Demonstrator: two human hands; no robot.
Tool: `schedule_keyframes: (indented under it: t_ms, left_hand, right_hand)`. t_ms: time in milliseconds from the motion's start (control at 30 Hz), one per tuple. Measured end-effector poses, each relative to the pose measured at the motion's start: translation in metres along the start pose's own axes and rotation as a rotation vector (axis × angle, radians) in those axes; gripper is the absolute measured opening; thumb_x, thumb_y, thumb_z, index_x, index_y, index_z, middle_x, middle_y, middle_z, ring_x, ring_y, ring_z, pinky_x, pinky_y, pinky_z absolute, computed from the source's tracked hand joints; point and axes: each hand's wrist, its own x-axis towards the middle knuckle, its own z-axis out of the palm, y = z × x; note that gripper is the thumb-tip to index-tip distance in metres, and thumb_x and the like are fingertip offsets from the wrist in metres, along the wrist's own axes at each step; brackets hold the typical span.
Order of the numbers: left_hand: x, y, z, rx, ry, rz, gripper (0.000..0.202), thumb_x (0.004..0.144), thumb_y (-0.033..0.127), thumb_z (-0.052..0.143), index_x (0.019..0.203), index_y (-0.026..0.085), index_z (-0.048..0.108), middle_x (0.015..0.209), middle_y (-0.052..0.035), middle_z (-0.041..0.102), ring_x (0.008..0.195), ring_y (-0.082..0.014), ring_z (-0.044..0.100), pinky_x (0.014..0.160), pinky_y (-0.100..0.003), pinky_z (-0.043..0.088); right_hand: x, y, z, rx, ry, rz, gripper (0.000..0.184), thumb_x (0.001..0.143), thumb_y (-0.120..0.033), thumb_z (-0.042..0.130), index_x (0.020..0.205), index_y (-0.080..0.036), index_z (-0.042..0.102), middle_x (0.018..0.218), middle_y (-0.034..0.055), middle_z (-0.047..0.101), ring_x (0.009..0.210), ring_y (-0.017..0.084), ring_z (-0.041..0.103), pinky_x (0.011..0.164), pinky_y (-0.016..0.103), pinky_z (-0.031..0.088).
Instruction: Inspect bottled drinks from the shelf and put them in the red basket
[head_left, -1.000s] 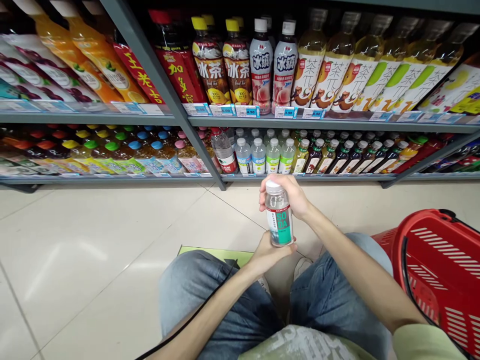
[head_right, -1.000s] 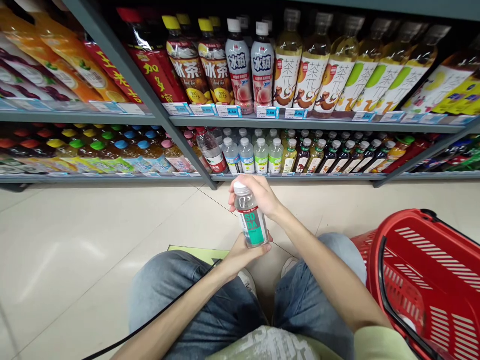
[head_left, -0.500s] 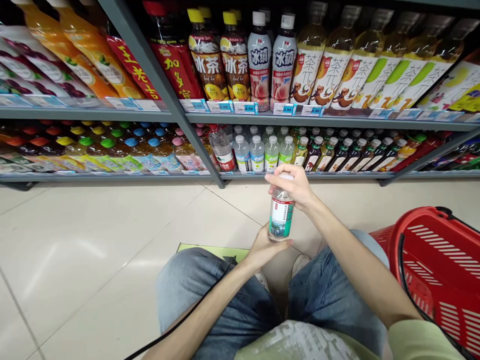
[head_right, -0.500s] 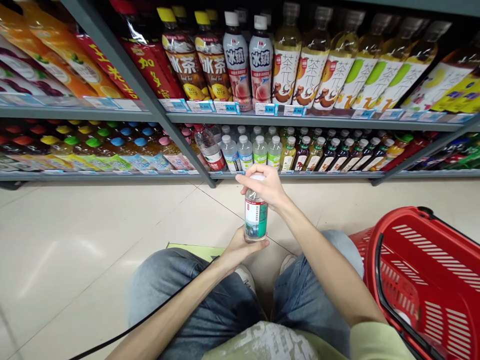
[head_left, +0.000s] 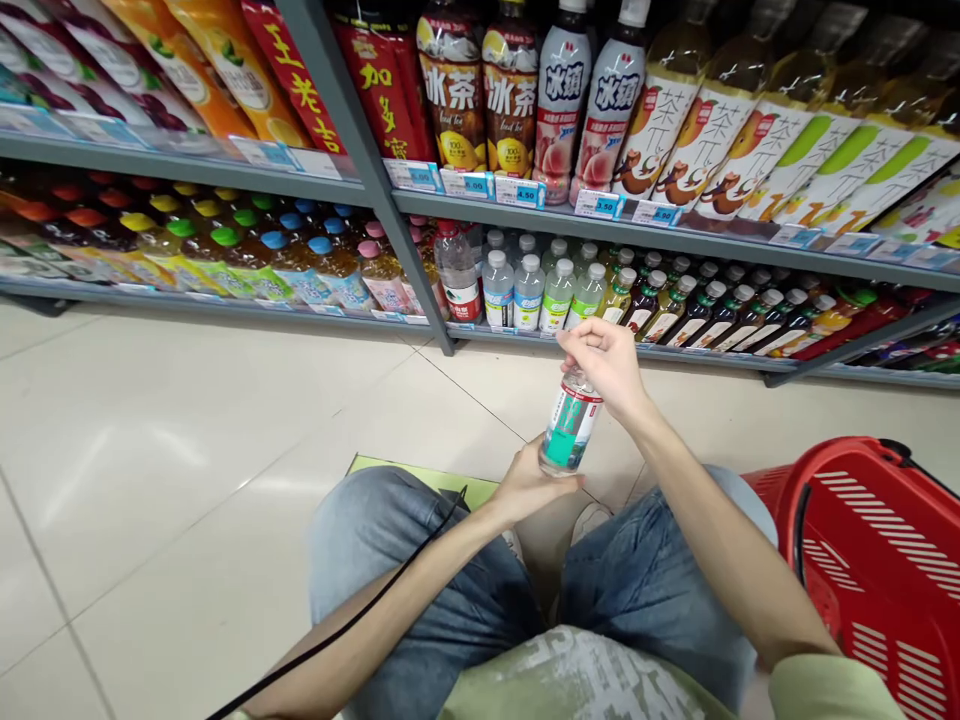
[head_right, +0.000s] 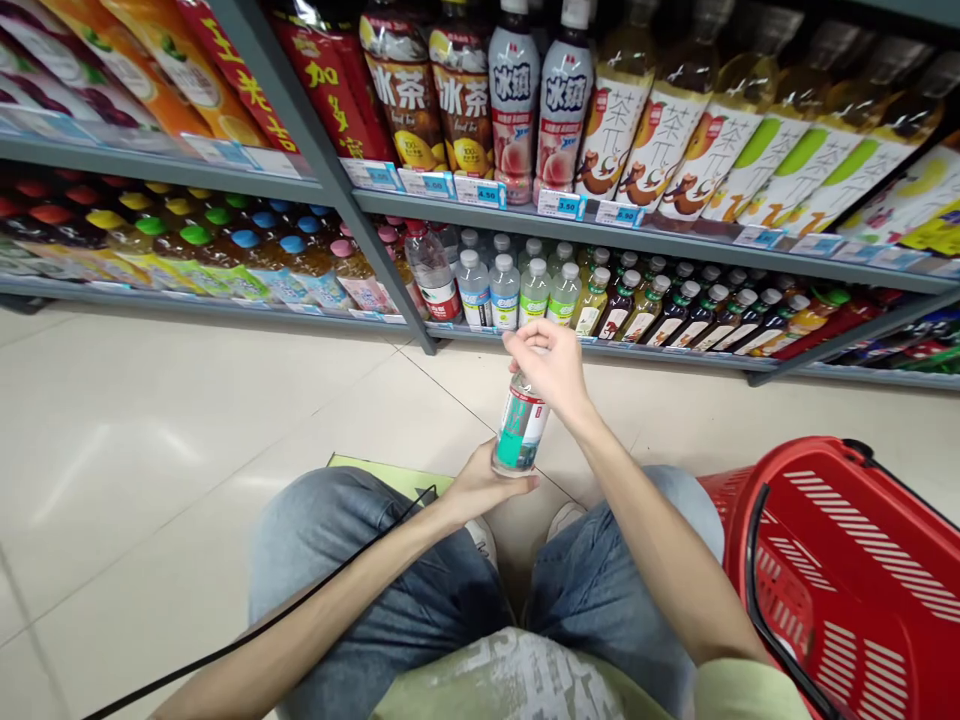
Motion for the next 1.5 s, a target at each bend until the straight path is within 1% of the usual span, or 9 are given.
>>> schedule_keyframes:
  t_ms: [33, 67, 200, 333, 500, 700, 867, 1167, 1500]
  left_hand:
    - [0.0021, -0.0039, -0.0009, 0.023, 0.029, 0.022, 0.04, 0.062, 0.033, 0.088, 0.086, 0.015, 0.061, 0.076, -0.001, 0.065, 0.069, -0.0144, 0.057, 0.063, -0.025, 0.045]
    - [0.0033, -0.0064, -0.0017, 0.036, 0.033, 0.034, 0.041, 0.062, 0.033, 0.087, 0.087, 0.015, 0.061, 0.077, -0.0009, 0.066, 0.069, -0.0145, 0.058, 0.064, -0.025, 0.045]
    - [0.0016, -0.0062, -0.002, 0.04, -0.024, 0.045, 0.038, 0.067, 0.035, 0.085, 0.089, 0.015, 0.062, 0.075, -0.0003, 0.066, 0.063, -0.0123, 0.055, 0.061, -0.025, 0.043]
    - [0.0002, -0.0045, -0.0012, 0.058, -0.028, 0.053, 0.038, 0.066, 0.034, 0.085, 0.09, 0.014, 0.063, 0.074, -0.0003, 0.066, 0.062, -0.0123, 0.055, 0.06, -0.025, 0.043]
    - [0.0021, -0.0068, -0.0023, 0.062, -0.023, 0.033, 0.041, 0.065, 0.035, 0.086, 0.093, 0.013, 0.064, 0.074, -0.0009, 0.065, 0.062, -0.0128, 0.055, 0.058, -0.024, 0.044]
    - [0.0021, -0.0076, -0.0031, 0.051, -0.024, 0.044, 0.044, 0.065, 0.036, 0.086, 0.096, 0.013, 0.066, 0.073, -0.0016, 0.066, 0.063, -0.0137, 0.057, 0.058, -0.025, 0.045]
    - [0.0016, -0.0067, -0.0028, 0.049, -0.032, 0.033, 0.042, 0.065, 0.037, 0.086, 0.093, 0.013, 0.066, 0.073, -0.0017, 0.066, 0.062, -0.0136, 0.056, 0.058, -0.025, 0.044]
    - [0.0004, -0.0067, -0.0013, -0.053, -0.019, 0.01, 0.048, 0.059, 0.037, 0.09, 0.094, 0.013, 0.068, 0.071, -0.0023, 0.066, 0.065, -0.0165, 0.059, 0.061, -0.027, 0.047]
    - [0.0001, -0.0064, -0.0001, -0.047, -0.039, 0.019, 0.05, 0.06, 0.037, 0.09, 0.097, 0.014, 0.067, 0.073, -0.0011, 0.066, 0.067, -0.016, 0.06, 0.065, -0.029, 0.049]
  right_hand:
    - [0.0012, 0.0028, 0.0006, 0.012, 0.022, 0.014, 0.026, 0.076, -0.038, 0.074, 0.066, -0.019, 0.06, 0.051, -0.0026, 0.06, 0.047, 0.013, 0.061, 0.049, 0.022, 0.045]
    - [0.002, 0.0044, 0.001, 0.037, 0.032, 0.027, 0.025, 0.076, -0.037, 0.074, 0.066, -0.019, 0.061, 0.051, -0.003, 0.06, 0.047, 0.012, 0.059, 0.049, 0.022, 0.045]
    - [0.0011, 0.0014, 0.0017, 0.09, 0.037, 0.035, 0.021, 0.075, -0.033, 0.074, 0.066, -0.019, 0.061, 0.051, -0.004, 0.058, 0.046, 0.011, 0.057, 0.049, 0.023, 0.046]
    - [-0.0014, -0.0022, 0.0017, 0.067, 0.046, 0.035, 0.021, 0.075, -0.033, 0.074, 0.066, -0.019, 0.061, 0.05, -0.0041, 0.058, 0.046, 0.011, 0.057, 0.048, 0.023, 0.045]
    - [-0.0003, 0.001, 0.0022, 0.064, 0.043, 0.041, 0.02, 0.076, -0.033, 0.073, 0.068, -0.02, 0.061, 0.05, -0.0045, 0.057, 0.046, 0.011, 0.057, 0.048, 0.023, 0.045]
    - [0.0003, 0.002, 0.0018, 0.06, 0.034, 0.036, 0.019, 0.076, -0.033, 0.073, 0.068, -0.02, 0.061, 0.051, -0.0047, 0.056, 0.045, 0.011, 0.057, 0.048, 0.024, 0.045]
    - [0.0005, 0.0021, 0.0018, 0.057, 0.03, 0.033, 0.02, 0.076, -0.032, 0.072, 0.067, -0.02, 0.06, 0.051, -0.0049, 0.056, 0.045, 0.011, 0.056, 0.05, 0.024, 0.047]
    - [0.0009, 0.0036, 0.0008, 0.039, 0.021, 0.029, 0.019, 0.076, -0.033, 0.072, 0.067, -0.02, 0.061, 0.051, -0.0045, 0.056, 0.046, 0.011, 0.057, 0.05, 0.024, 0.047]
    - [0.0003, 0.0031, 0.0, 0.05, 0.001, 0.048, 0.021, 0.077, -0.032, 0.071, 0.065, -0.02, 0.059, 0.047, -0.005, 0.055, 0.044, 0.012, 0.056, 0.048, 0.024, 0.045]
